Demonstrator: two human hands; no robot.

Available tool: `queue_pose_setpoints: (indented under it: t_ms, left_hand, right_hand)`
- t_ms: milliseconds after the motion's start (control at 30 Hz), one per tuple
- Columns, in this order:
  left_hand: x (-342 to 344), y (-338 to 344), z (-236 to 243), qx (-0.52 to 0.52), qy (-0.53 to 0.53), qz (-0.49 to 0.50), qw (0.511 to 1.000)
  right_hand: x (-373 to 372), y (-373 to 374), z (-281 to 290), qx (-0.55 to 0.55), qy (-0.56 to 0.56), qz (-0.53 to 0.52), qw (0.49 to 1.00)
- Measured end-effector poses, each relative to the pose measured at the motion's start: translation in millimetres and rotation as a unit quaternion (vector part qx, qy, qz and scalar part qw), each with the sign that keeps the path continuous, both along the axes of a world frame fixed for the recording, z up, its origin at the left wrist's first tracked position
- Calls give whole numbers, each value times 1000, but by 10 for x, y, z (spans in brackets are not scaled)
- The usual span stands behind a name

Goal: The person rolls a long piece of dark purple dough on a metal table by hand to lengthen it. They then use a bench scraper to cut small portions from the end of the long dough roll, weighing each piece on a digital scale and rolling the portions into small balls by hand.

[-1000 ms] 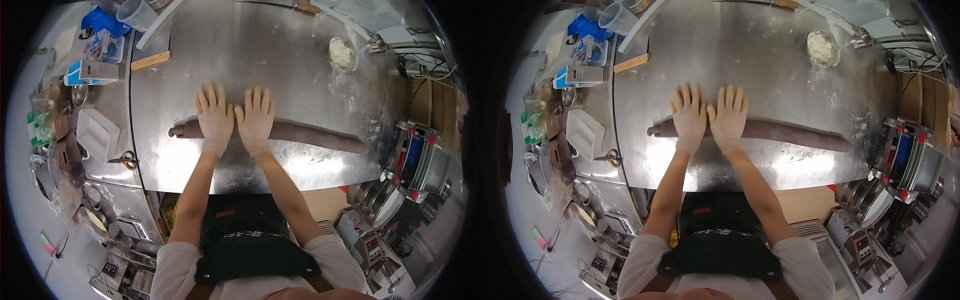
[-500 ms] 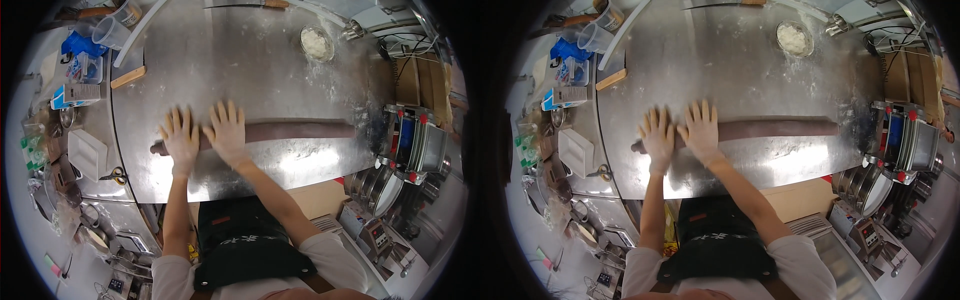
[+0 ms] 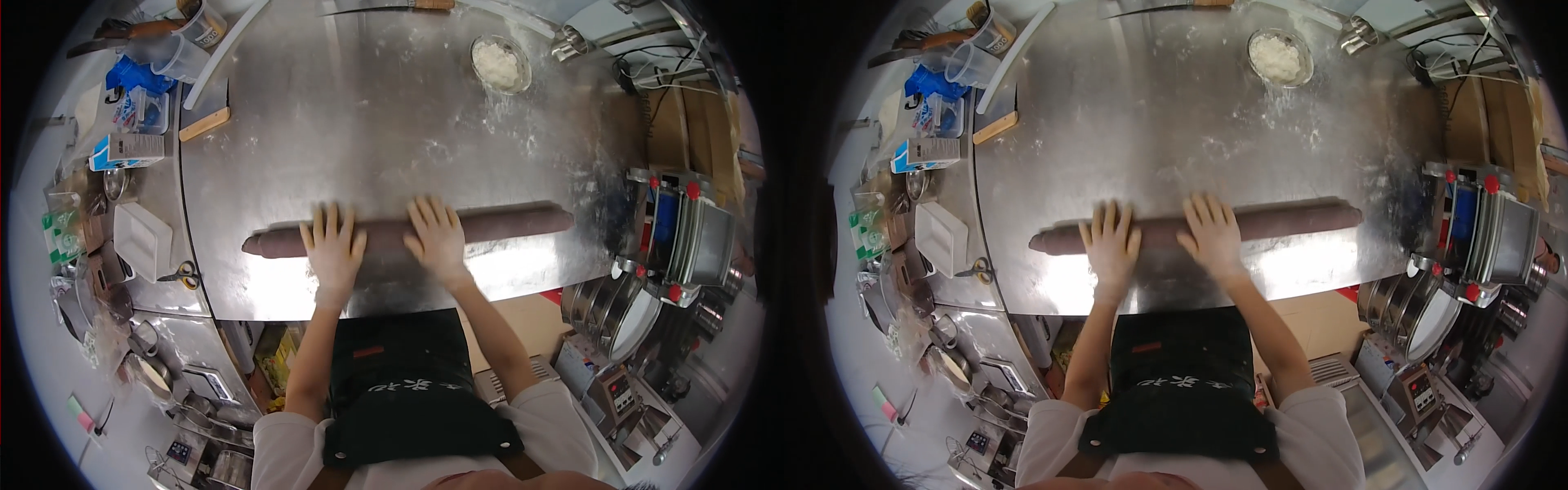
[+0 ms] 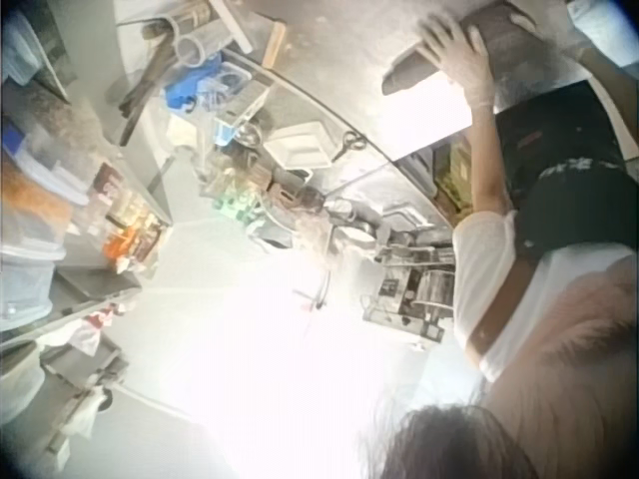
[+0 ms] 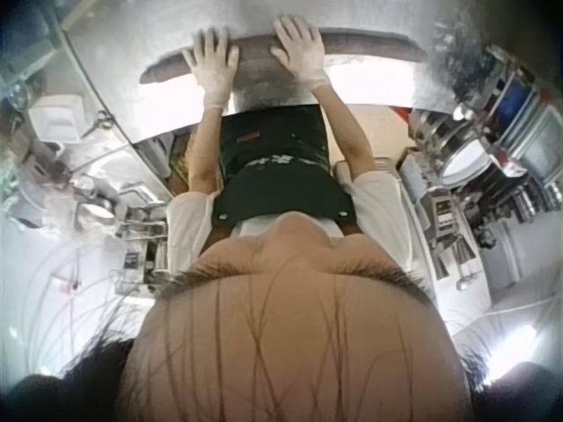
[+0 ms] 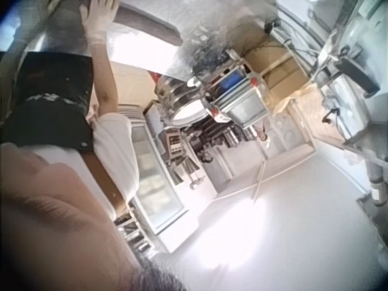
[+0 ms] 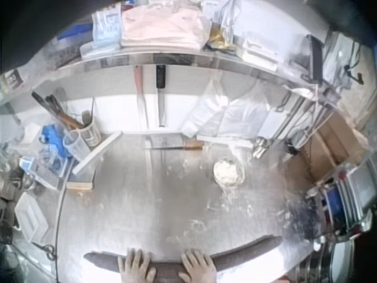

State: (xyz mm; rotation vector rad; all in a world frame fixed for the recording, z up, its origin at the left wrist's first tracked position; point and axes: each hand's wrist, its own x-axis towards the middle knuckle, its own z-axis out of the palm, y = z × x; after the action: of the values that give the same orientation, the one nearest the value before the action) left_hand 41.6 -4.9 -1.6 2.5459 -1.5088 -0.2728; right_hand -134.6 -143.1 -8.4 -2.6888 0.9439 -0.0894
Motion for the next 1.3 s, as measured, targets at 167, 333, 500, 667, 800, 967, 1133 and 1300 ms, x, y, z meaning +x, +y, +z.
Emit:
queue_pose_setpoints:
  t_ms: [167,333,500,667,800,967,1133,1300]
  left_hand:
    - [-300,692,-131,-12,-22,-4,1000]
    - [429,-344,117,-73,-13,32,997]
    - [347,-20,85,-11,-30,0,999]
    - [35,933,-174,-1,-51,-33,998]
    - [602,-3,85,-17,-13,-25,999]
    - [820,-130,-76,-1,-52,43,998]
    - [440,462,-6,48,-45,58,996]
    - [226,322,-279,-93,-6,218,971]
  right_hand:
    - [-583,808,-38,-17,53,13,998]
    - [205,-377,86,-47,18,-132,990]
    - [-205,-137,49,-60,68,-153,984]
    - [-645,505,-5,-72,59,-172,981]
    - [-212,-241,-60,-115,52,-255,959]
    - [-292,-658,-60,-90,71,-222,968]
    - [-1161,-320,7,-69,40,-222,972]
    - [-1799,-792,-44,-83,-56,-285,953]
